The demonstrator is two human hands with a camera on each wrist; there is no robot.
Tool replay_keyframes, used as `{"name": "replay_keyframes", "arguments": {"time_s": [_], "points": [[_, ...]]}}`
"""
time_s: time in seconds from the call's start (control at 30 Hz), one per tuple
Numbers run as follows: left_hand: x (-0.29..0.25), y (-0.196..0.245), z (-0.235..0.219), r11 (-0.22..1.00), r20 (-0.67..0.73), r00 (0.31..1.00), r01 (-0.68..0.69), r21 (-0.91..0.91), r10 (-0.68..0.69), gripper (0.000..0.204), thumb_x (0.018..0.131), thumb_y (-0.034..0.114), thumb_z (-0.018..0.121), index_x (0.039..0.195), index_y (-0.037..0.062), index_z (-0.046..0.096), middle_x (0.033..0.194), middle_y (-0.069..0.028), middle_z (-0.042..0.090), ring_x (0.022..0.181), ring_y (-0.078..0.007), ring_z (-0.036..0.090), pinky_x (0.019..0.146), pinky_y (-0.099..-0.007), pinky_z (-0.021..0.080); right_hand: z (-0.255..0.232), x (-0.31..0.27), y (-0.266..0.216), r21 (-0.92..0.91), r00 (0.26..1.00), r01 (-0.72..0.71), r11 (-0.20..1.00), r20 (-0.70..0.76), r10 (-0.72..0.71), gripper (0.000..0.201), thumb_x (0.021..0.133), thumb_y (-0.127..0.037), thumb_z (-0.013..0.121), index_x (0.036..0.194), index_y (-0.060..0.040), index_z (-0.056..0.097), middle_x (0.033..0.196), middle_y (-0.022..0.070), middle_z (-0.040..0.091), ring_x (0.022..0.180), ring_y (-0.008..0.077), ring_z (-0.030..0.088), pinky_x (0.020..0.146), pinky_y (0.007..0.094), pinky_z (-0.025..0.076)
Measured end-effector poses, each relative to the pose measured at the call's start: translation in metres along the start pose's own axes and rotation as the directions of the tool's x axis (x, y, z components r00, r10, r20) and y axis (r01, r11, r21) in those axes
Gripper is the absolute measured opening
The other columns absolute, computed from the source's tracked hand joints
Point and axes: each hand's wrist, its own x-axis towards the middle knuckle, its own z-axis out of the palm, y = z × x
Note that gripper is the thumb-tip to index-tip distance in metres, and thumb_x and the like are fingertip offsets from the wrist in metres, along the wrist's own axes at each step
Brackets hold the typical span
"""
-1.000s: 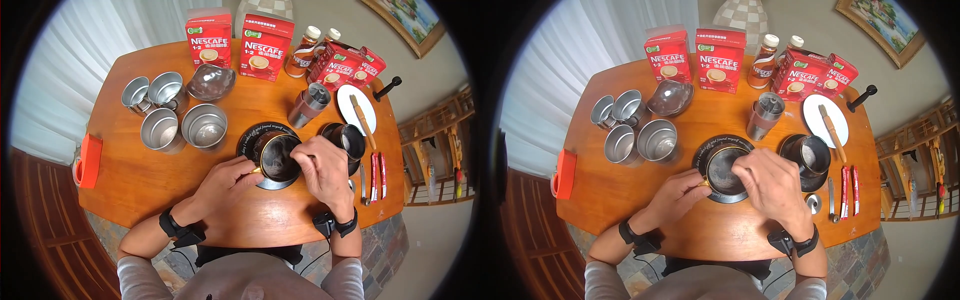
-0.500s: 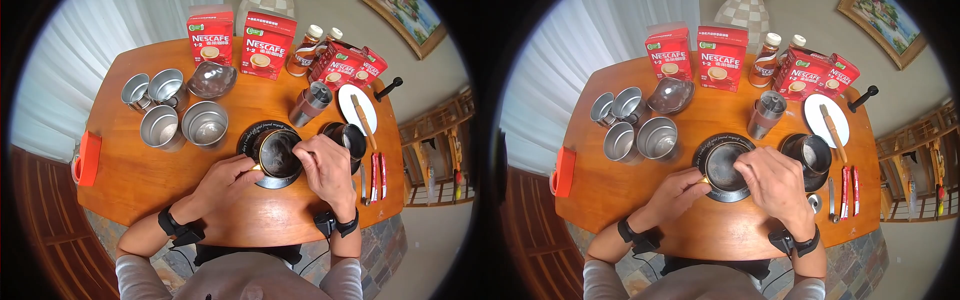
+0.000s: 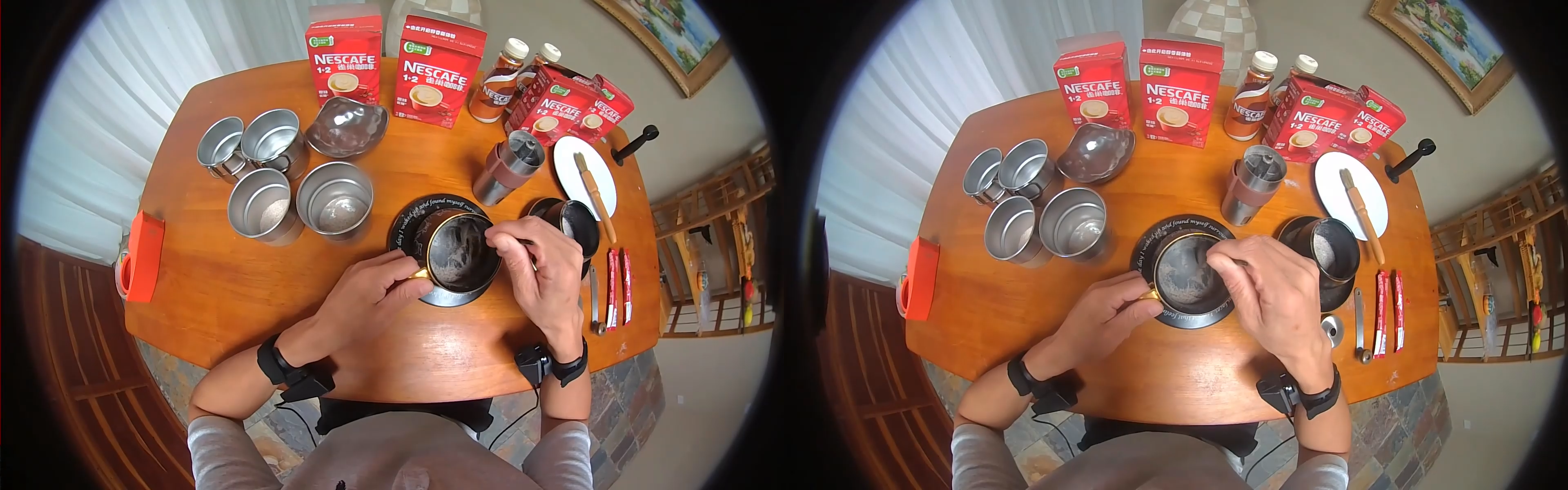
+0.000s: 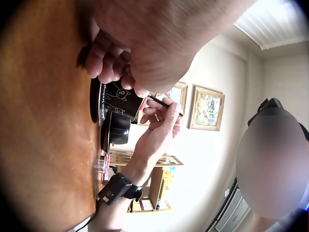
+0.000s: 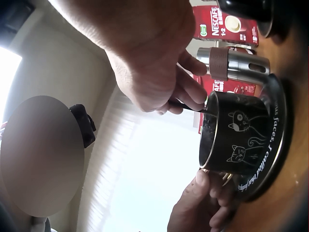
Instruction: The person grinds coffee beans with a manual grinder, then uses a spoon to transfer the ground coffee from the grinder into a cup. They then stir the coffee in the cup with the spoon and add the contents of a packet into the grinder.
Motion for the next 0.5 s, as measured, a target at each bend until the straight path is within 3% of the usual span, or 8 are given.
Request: {"name": "replay_keyframes", "arguments": {"time_s": [0.1,0.3,0.4,0.5], "points": [[-0.0002,-0.0009,0.0016,0.999,-0.006,0.999,0.038,-0.033,-0.039,0.017,0.104,0.014,0.067,0.103,-0.0027,0.064,0.088,-0.0086,0.056,0.075,-0.0175,0.051,0.068,-0.0327,0.044,-0.0030,-0.0024,-0.0014,-0.021,0.992,-0.062,0.998,0.111,0.064,0.007,0.092,-0.004,0.077,0.094,0.0011,0.072,0.081,0.0121,0.071,0.068,0.0287,0.068,0.061,0.0360,0.054],[0.0000,0.0013,0.0013,0.997,0.000,0.999,0.048,-0.058,-0.048,0.017,0.105,0.014,0.066,0.106,-0.0026,0.064,0.087,-0.0080,0.056,0.075,-0.0162,0.051,0.068,-0.0318,0.044,0.0024,0.0006,-0.0023,-0.042,1.000,0.015,0.999,-0.006,-0.015,0.007,0.092,-0.004,0.077,0.093,0.0006,0.072,0.080,0.0123,0.070,0.066,0.0299,0.067,0.061,0.0365,0.054],[0.0000,0.0018,0.0003,1.000,-0.002,1.000,0.008,-0.012,-0.008,0.017,0.104,0.014,0.066,0.107,-0.0021,0.065,0.088,-0.0084,0.056,0.076,-0.0177,0.052,0.068,-0.0326,0.044,-0.0022,-0.0007,-0.0023,-0.073,0.995,0.016,0.997,0.097,-0.009,0.008,0.091,-0.004,0.078,0.092,0.0004,0.071,0.079,0.0122,0.069,0.066,0.0302,0.066,0.061,0.0374,0.053],[0.0000,0.0006,0.0017,1.000,-0.011,1.000,-0.014,0.000,0.014,0.017,0.104,0.015,0.067,0.105,-0.0018,0.065,0.087,-0.0090,0.056,0.075,-0.0198,0.052,0.068,-0.0338,0.044,0.0023,0.0011,-0.0002,-0.081,0.993,0.121,0.989,0.004,-0.121,0.010,0.089,-0.004,0.079,0.090,-0.0004,0.070,0.079,0.0118,0.068,0.066,0.0302,0.065,0.061,0.0380,0.053]]}}
